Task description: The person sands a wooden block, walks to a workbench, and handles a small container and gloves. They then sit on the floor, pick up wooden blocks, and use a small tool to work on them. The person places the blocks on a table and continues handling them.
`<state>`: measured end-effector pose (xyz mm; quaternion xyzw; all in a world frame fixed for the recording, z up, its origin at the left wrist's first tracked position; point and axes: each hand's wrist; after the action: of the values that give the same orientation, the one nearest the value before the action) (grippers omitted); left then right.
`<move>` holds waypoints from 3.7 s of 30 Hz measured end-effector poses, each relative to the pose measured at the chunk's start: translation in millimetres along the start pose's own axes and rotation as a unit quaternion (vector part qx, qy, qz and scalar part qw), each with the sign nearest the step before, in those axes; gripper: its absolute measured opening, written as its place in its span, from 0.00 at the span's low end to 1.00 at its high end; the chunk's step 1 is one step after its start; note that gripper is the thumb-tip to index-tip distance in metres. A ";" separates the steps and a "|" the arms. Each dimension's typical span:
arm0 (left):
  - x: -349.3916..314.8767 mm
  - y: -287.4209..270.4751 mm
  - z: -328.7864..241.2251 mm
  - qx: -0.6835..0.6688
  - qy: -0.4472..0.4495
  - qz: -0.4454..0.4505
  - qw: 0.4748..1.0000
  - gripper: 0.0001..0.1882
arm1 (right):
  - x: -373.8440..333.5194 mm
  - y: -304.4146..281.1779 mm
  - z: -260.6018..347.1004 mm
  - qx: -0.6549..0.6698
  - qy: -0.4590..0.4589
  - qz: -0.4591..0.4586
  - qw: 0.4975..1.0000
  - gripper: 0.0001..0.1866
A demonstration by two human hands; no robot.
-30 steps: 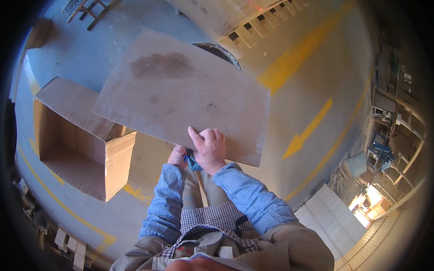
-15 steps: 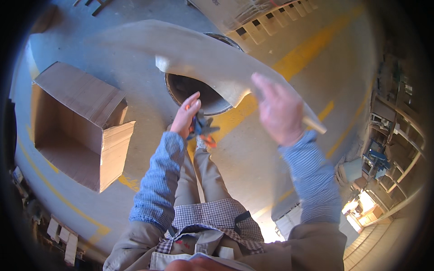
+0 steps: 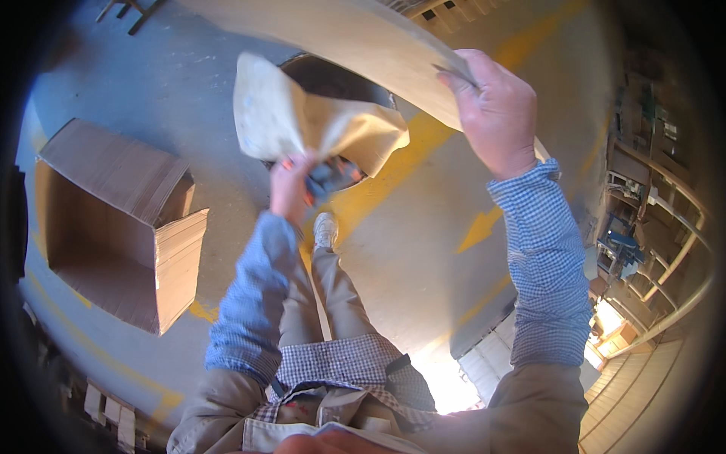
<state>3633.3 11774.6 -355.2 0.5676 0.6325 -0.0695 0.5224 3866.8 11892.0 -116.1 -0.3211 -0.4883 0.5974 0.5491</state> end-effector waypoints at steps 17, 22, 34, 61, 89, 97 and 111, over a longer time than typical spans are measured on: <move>-159.7 86.1 43.0 0.069 -0.235 0.193 0.950 0.11 | -41.2 -97.5 -3.4 -0.054 0.139 0.007 0.989 0.11; -144.6 125.2 25.9 0.219 0.007 0.222 0.950 0.10 | -70.0 -135.0 -12.8 -0.088 0.174 -0.015 0.981 0.11; -139.7 179.8 5.0 0.369 0.032 0.240 0.897 0.09 | -171.0 -198.5 -35.0 -0.143 0.317 -0.012 0.938 0.13; -59.2 149.6 -47.8 0.696 0.160 0.058 0.697 0.08 | -238.2 -161.3 -37.3 -0.106 0.405 0.052 0.907 0.14; -18.4 -54.4 63.2 0.210 -0.042 -0.181 0.960 0.17 | -34.9 189.2 -173.2 0.231 0.359 0.199 0.882 0.24; 10.4 -62.5 67.9 0.197 -0.052 -0.226 0.953 0.21 | -23.6 250.9 -172.3 0.109 0.312 0.250 0.910 0.41; 3.8 -107.2 12.2 0.057 -0.066 -0.201 0.976 0.21 | 25.3 285.8 -103.8 0.272 0.452 0.169 0.833 0.51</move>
<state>3556.4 11731.7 -417.6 0.4513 0.6927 -0.2465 0.5056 3859.7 11963.3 -412.7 -0.4705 0.0584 0.5776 0.6645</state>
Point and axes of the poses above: each hand's wrist, its own x-axis towards the middle knuckle, its own y-axis out of the palm, z = x × y, and after that the axes turned 2 degrees about -y, right-handed
